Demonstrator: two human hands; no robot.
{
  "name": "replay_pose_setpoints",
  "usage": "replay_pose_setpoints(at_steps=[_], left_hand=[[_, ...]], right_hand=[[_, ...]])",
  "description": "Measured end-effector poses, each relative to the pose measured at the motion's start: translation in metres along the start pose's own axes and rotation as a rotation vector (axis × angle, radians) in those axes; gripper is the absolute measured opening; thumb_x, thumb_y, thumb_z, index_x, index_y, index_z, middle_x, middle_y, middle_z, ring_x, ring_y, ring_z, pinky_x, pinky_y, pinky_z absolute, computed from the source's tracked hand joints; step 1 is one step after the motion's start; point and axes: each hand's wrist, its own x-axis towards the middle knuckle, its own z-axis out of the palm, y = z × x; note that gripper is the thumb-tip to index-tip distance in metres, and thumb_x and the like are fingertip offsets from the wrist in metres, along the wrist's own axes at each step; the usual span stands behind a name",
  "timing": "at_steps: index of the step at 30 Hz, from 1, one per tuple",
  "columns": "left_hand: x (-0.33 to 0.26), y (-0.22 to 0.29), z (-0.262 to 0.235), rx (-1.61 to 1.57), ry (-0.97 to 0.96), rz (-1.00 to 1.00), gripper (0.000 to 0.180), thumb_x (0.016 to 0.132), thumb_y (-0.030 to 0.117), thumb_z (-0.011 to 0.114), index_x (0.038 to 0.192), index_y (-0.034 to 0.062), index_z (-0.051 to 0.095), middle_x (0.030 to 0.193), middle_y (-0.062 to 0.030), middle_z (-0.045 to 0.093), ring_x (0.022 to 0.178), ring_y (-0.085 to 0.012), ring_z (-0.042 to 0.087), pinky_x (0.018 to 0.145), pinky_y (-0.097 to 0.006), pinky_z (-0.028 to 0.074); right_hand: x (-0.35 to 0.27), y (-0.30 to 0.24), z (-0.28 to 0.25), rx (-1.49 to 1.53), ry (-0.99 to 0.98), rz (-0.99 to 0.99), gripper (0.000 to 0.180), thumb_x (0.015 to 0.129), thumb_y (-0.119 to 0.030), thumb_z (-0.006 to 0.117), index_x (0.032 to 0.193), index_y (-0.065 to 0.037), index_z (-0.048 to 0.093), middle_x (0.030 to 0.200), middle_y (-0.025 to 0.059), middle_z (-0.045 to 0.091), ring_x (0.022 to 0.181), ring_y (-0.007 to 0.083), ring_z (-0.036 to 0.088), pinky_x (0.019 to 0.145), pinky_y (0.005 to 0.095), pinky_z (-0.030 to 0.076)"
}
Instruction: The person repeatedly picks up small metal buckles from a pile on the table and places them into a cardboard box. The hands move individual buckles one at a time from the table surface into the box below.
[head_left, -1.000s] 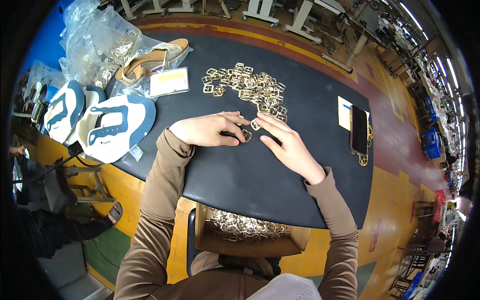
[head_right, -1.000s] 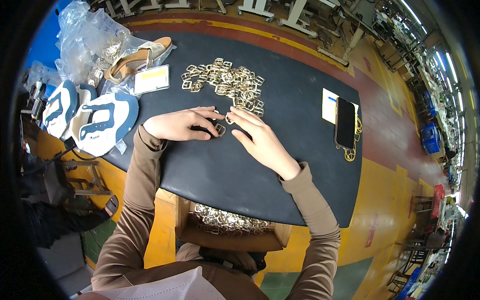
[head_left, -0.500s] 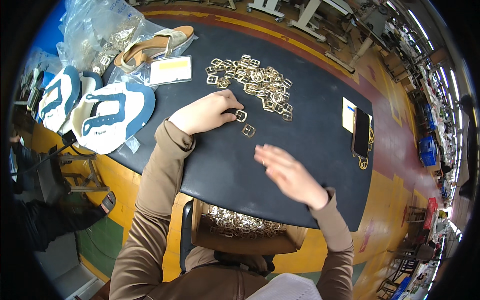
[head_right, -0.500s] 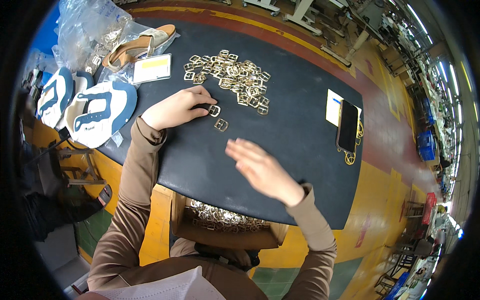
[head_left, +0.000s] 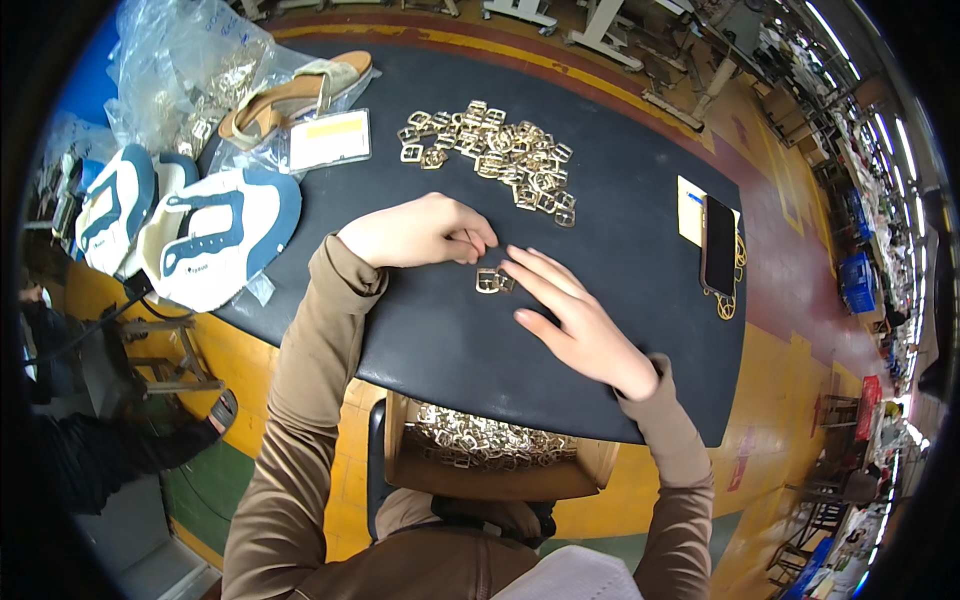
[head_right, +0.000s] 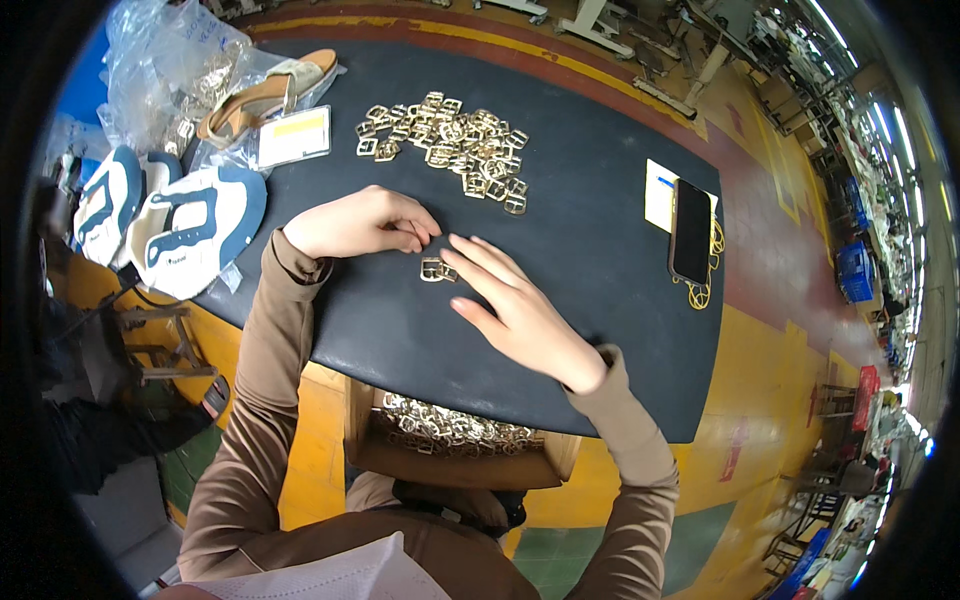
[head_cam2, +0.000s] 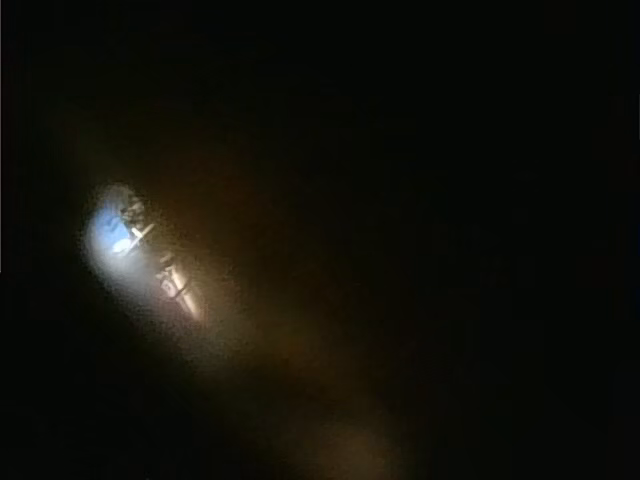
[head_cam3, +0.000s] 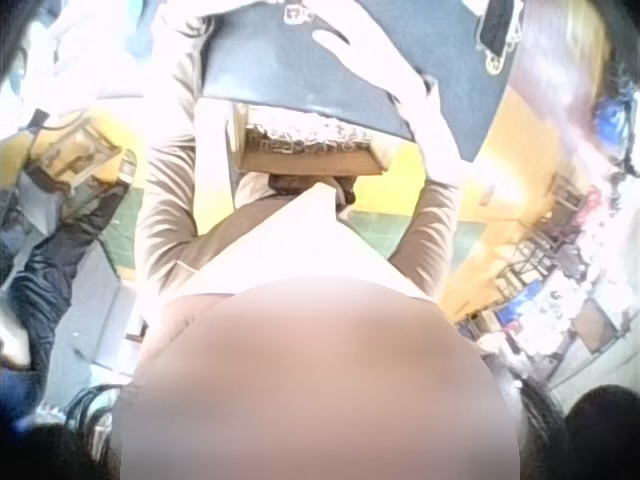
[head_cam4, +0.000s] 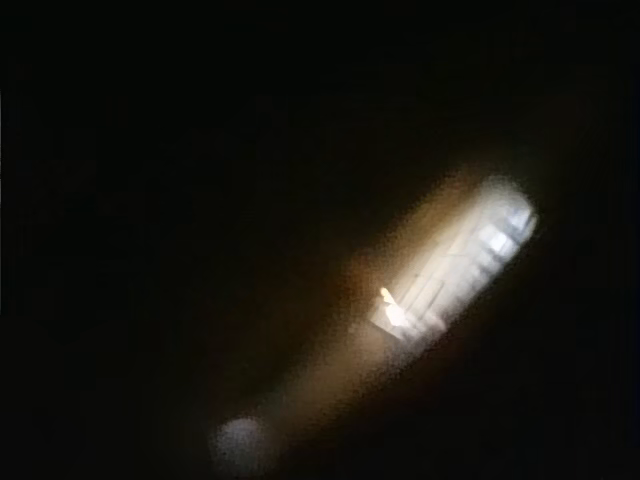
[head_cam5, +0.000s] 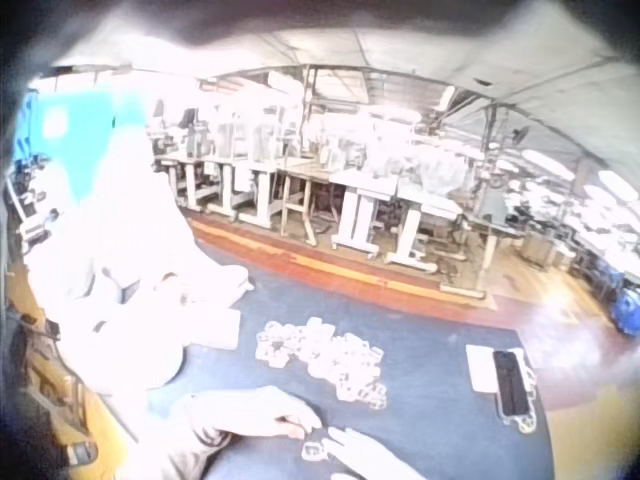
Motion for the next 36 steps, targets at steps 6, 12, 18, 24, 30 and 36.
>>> replay_pose_setpoints(at_steps=[6,12,18,24,30,36], left_hand=[[0.028,-0.011,0.013,0.313,0.581,0.169,0.031,0.097,0.005,0.067,0.128,0.0031,0.067,0.128,-0.0152,0.067,0.122,-0.0324,0.064,0.107,-0.041,0.051],[0.058,-0.018,0.054,0.556,0.444,0.105,0.054,0.107,0.037,0.06,0.155,0.0131,0.052,0.164,-0.012,0.045,0.155,-0.0331,0.036,0.128,-0.052,0.025],[0.039,-0.02,0.058,0.632,0.234,0.124,0.058,0.106,0.038,0.061,0.157,0.0131,0.049,0.169,-0.0106,0.038,0.159,-0.0342,0.028,0.129,-0.053,0.024],[0.019,-0.01,0.032,0.5,0.06,0.151,0.044,0.103,0.029,0.067,0.145,0.0173,0.063,0.164,-0.0126,0.046,0.157,-0.0391,0.032,0.129,-0.054,0.025],[0.016,-0.009,0.025,0.405,0.136,0.202,0.033,0.1,0.021,0.069,0.131,0.0103,0.07,0.158,-0.0153,0.052,0.154,-0.0402,0.036,0.127,-0.051,0.031],[0.022,-0.017,0.025,0.423,0.342,0.23,0.029,0.095,0.01,0.071,0.123,0.0043,0.071,0.123,-0.013,0.064,0.116,-0.0317,0.062,0.104,-0.043,0.051]], right_hand=[[0.009,0.006,0.042,-0.06,-0.217,-0.308,0.04,0.105,-0.023,0.065,0.139,-0.003,0.065,0.157,0.0147,0.055,0.148,0.0334,0.048,0.122,0.0481,0.041],[-0.055,-0.029,0.043,0.186,-0.426,-0.356,0.035,0.103,-0.019,0.069,0.133,0.0,0.069,0.152,0.0148,0.059,0.143,0.0323,0.054,0.118,0.0473,0.045],[-0.03,-0.002,-0.021,0.18,-0.236,-0.139,0.034,0.101,-0.014,0.069,0.134,-0.004,0.069,0.15,0.0168,0.059,0.143,0.0354,0.052,0.118,0.0453,0.045],[0.041,0.064,-0.041,-0.208,0.236,0.108,0.039,0.102,-0.015,0.066,0.139,-0.003,0.065,0.153,0.0192,0.057,0.145,0.038,0.05,0.12,0.0441,0.042],[-0.001,0.054,-0.035,-0.061,0.053,0.019,0.032,0.103,-0.01,0.065,0.134,-0.002,0.069,0.146,0.0163,0.064,0.138,0.0335,0.058,0.116,0.0426,0.046],[-0.019,0.038,-0.035,0.13,0.108,0.113,0.036,0.106,-0.016,0.063,0.139,-0.003,0.067,0.151,0.0155,0.061,0.141,0.034,0.056,0.119,0.0422,0.043]])
